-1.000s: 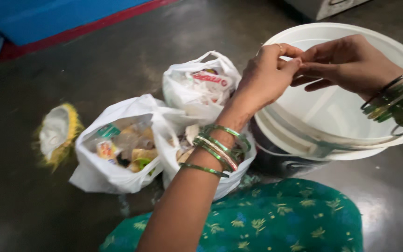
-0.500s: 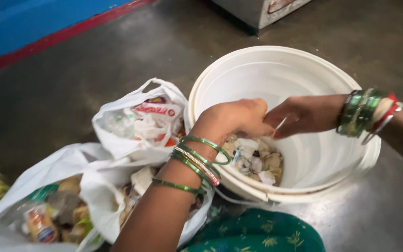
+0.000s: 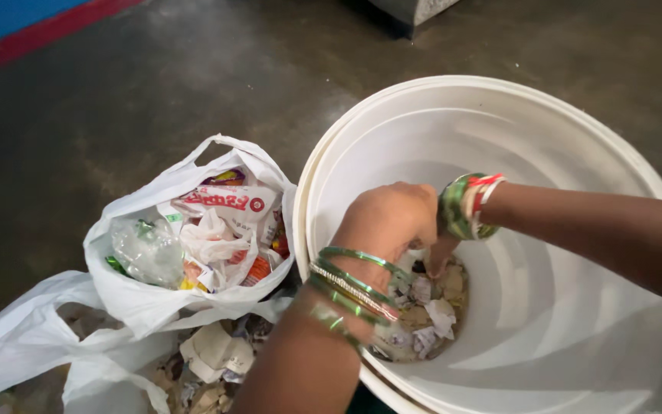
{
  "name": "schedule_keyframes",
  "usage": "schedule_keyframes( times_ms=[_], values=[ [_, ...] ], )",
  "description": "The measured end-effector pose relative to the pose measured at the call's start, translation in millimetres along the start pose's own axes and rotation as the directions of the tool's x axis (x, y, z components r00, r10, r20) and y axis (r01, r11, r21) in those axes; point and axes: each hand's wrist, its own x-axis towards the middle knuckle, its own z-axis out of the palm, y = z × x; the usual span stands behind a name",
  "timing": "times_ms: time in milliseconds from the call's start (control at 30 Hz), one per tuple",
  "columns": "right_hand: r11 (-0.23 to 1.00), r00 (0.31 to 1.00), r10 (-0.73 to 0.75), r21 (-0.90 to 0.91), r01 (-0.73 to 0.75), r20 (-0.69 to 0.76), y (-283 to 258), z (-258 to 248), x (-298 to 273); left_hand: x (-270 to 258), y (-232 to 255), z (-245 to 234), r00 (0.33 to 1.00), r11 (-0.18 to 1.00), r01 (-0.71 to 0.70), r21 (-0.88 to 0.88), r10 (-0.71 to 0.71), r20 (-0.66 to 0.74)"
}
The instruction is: The person sits on the floor and sorts through items in white plastic bags, picking up pieces of paper, cardboard, and plastic wrappers. They tear the items into smaller pieces by hand and place them into a white bucket. The person continues this process, handling various waste materials one by one.
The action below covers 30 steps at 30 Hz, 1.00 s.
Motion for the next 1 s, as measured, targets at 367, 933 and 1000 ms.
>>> schedule_keyframes(
  times_ms=[367, 933, 1000],
  values=[
    [0.843, 0.884, 0.457, 0.367, -0.394, -0.101, -112, -16, 25, 20, -9, 17, 0.966, 0.979, 0.18, 0.099, -0.195, 0.17],
    [0.948, 0.979, 0.114, 0.314, -0.056, -0.168, -34, -17, 9, -31, -1, -9, 0.958, 0.959, 0.283, 0.016, -0.283, 0.037],
    [0.931, 0.971, -0.014, 0.351, 0.099, -0.237, -8, -21, 5, -28, -4, 1, 0.951, 0.959, 0.281, -0.042, -0.284, -0.121]
  ],
)
